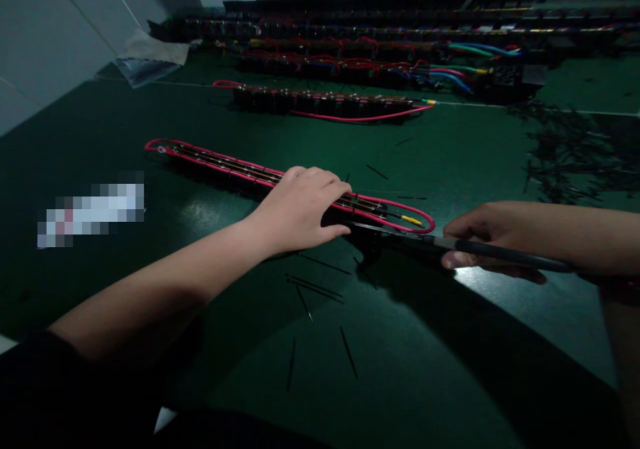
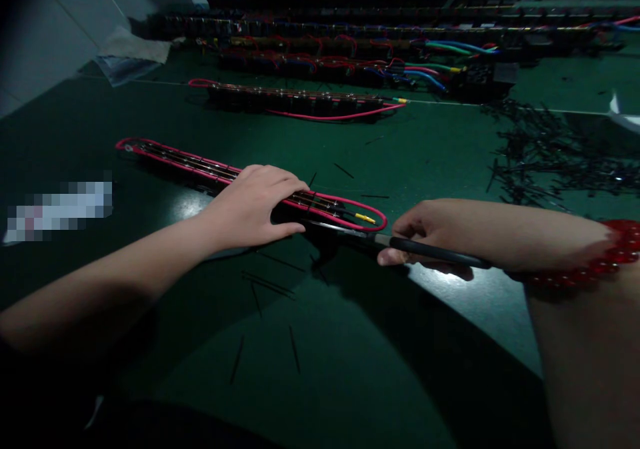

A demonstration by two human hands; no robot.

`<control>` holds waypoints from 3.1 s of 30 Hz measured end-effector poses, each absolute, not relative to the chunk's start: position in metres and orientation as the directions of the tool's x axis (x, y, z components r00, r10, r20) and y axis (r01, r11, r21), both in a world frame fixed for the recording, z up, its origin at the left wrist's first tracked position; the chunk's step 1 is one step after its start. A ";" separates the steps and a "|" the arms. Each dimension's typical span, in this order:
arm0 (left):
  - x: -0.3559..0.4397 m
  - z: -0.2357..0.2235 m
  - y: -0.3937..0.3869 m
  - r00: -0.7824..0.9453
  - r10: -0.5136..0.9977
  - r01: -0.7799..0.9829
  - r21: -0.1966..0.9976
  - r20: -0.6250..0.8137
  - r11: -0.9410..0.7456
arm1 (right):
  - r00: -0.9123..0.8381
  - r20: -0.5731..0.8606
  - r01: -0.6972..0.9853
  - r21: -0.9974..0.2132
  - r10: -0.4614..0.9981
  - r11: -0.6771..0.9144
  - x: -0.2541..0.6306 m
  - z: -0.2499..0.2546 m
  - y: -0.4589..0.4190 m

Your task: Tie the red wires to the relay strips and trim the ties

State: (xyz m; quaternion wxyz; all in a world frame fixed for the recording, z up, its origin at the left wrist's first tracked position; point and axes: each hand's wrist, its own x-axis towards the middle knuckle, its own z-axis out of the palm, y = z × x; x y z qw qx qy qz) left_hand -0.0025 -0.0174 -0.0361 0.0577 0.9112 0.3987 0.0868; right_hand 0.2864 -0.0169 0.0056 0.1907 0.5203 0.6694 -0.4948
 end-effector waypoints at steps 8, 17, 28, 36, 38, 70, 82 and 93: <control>-0.004 -0.036 -0.015 0.685 0.720 0.693 0.205 0.112 -0.691 | -0.345 -0.754 0.931 -0.352 0.559 0.099 0.272 0.009 -0.024; -0.025 -0.026 -0.004 0.710 0.697 0.660 0.249 0.104 -0.709 | -0.335 -0.593 0.934 -0.106 0.732 0.342 0.253 0.006 -0.048; -0.090 -0.040 0.025 0.508 0.859 0.861 0.069 -0.058 -0.504 | -0.341 -0.443 0.938 -0.107 0.829 0.329 0.247 -0.006 -0.064; -0.096 -0.050 0.033 0.575 0.818 0.816 0.077 -0.016 -0.572 | -0.373 -0.344 0.928 -0.149 0.862 0.342 0.245 -0.010 -0.072; -0.096 -0.053 0.032 0.585 0.811 0.809 0.058 0.014 -0.584 | -0.412 -0.276 0.909 -0.196 0.868 0.369 0.244 -0.005 -0.073; -0.111 -0.039 0.043 0.414 0.804 0.854 0.123 0.426 -0.505 | -0.544 0.096 0.835 0.163 0.833 0.526 0.246 -0.057 0.190; -0.115 -0.011 0.128 0.396 0.866 0.844 0.251 0.306 -0.474 | -0.600 0.083 0.797 0.151 0.796 0.585 0.312 -0.051 0.066; -0.057 -0.033 0.167 0.501 0.859 0.865 0.092 -0.103 -0.493 | -0.686 0.109 0.728 0.108 0.719 0.677 0.312 -0.051 0.033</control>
